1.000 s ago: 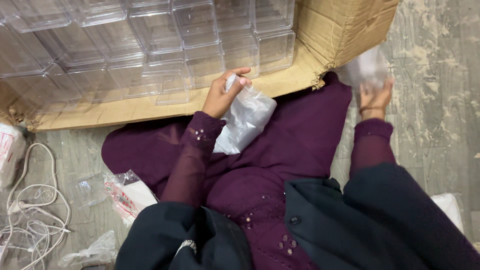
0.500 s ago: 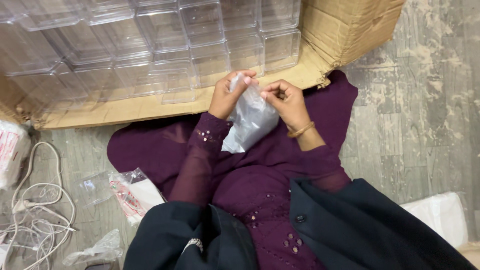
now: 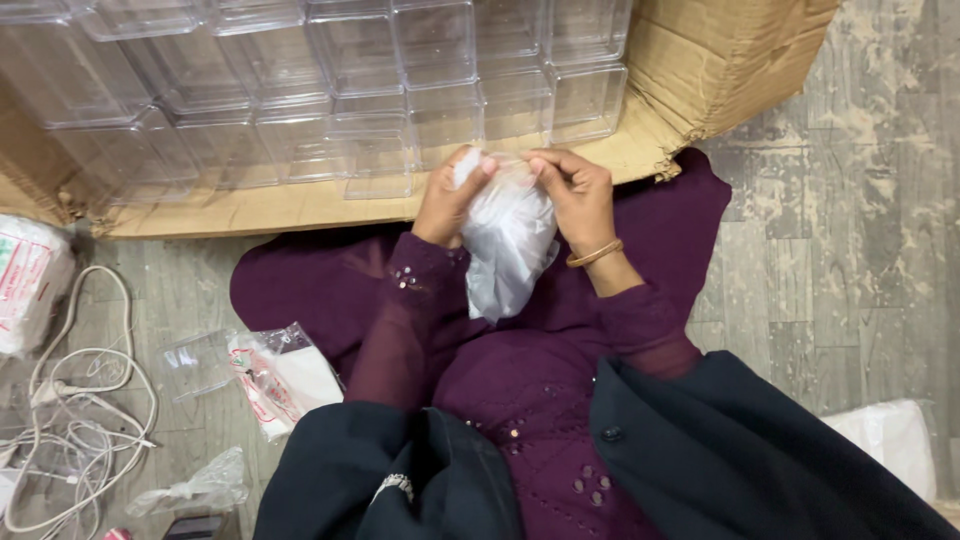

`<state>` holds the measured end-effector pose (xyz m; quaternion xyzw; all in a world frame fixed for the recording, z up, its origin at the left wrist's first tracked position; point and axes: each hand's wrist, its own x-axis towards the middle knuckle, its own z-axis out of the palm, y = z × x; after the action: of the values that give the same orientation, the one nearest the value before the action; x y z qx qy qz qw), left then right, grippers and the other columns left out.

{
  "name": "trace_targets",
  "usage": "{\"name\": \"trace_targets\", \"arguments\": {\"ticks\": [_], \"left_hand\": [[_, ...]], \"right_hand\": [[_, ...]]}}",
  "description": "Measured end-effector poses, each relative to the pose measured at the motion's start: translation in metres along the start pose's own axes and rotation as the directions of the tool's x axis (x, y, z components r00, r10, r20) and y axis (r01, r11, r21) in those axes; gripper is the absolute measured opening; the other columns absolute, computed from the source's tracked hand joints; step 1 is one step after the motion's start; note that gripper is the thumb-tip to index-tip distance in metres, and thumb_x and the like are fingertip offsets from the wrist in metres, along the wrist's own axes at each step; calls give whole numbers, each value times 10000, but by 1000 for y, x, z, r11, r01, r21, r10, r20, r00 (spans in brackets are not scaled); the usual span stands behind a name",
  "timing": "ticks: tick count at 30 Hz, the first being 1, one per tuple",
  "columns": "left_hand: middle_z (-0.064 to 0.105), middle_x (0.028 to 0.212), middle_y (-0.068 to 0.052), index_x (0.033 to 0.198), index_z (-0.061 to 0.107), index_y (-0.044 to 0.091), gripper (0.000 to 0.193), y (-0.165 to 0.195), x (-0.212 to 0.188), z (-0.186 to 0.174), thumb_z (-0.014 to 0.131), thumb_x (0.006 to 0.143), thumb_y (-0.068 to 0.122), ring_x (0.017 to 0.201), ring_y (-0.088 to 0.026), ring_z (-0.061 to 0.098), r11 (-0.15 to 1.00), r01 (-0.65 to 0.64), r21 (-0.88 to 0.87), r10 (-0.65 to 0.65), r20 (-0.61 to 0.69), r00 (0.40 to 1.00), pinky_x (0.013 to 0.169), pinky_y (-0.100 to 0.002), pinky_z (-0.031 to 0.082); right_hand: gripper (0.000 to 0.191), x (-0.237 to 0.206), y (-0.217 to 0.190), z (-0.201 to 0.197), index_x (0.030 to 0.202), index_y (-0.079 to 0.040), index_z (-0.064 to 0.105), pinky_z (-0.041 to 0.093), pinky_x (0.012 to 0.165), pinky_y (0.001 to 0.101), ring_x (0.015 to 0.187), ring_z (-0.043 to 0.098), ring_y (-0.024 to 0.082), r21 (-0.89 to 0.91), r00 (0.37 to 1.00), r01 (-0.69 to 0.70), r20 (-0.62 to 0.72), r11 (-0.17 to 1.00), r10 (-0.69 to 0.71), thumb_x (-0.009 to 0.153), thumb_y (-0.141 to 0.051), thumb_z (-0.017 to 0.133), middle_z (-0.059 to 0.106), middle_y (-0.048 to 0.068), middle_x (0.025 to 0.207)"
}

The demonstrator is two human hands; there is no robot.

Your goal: The person sits on the floor and packs clear plastic boxes into plastic bags one at a time, then places the filled bags into a large cardboard box in front of them. They repeatedly open a bag, insert a box, and set the bagged box aside.

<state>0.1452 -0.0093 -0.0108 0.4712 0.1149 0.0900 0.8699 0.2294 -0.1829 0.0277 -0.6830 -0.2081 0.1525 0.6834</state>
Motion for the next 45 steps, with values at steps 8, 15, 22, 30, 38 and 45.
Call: {"name": "trace_targets", "arguments": {"ticks": [8,15,22,30,38,45], "left_hand": [[654,886,3,998,635,65,224,10,-16,-28,604,1055,280,773,-76,583,987,59,-148,-57,18,998,705,-256,484],[594,882,18,1016,601,60,215,61,-45,-95,681,1081,248,821,-104,528,963,-50,266,57,-19,998,750,-286,426],[618,722,-183,1219,627,43,297,65,-39,-90,691,941,126,682,-367,615,300,245,922,616,-383,689,674,-483,456],[693,943,-122,1188,604,34,220,67,-40,-70,624,977,93,704,-276,631,389,28,921,606,-279,745,659,-411,484],[620,824,-23,1086,674,22,103,40,-46,-44,606,1021,65,697,-81,568,948,-90,305,143,-155,978,658,-263,466],[645,737,-141,1241,612,47,337,15,-38,-59,644,916,132,641,-263,624,567,101,817,359,-355,863,651,-403,500]], "right_hand": [[173,9,16,15,1015,-1,765,428,587,191,636,517,43,414,940,-270,308,869,146,1030,-154,686,663,-9,795],[160,27,17,28,924,-22,725,567,770,338,713,590,140,774,863,-447,504,449,-9,982,-142,637,625,19,800],[206,76,26,109,1019,-102,788,531,591,351,681,595,174,-410,916,395,244,822,-318,945,13,635,604,67,878],[315,44,14,86,1245,-96,720,607,740,319,880,735,196,-394,929,365,218,843,-300,970,9,608,739,113,1124],[168,14,24,9,1122,15,729,454,602,241,696,571,120,-76,975,-181,120,981,189,1010,27,604,659,73,866],[385,41,74,18,1338,-44,609,510,786,186,958,614,17,-50,934,-104,338,993,115,970,28,523,686,41,1239]]}}
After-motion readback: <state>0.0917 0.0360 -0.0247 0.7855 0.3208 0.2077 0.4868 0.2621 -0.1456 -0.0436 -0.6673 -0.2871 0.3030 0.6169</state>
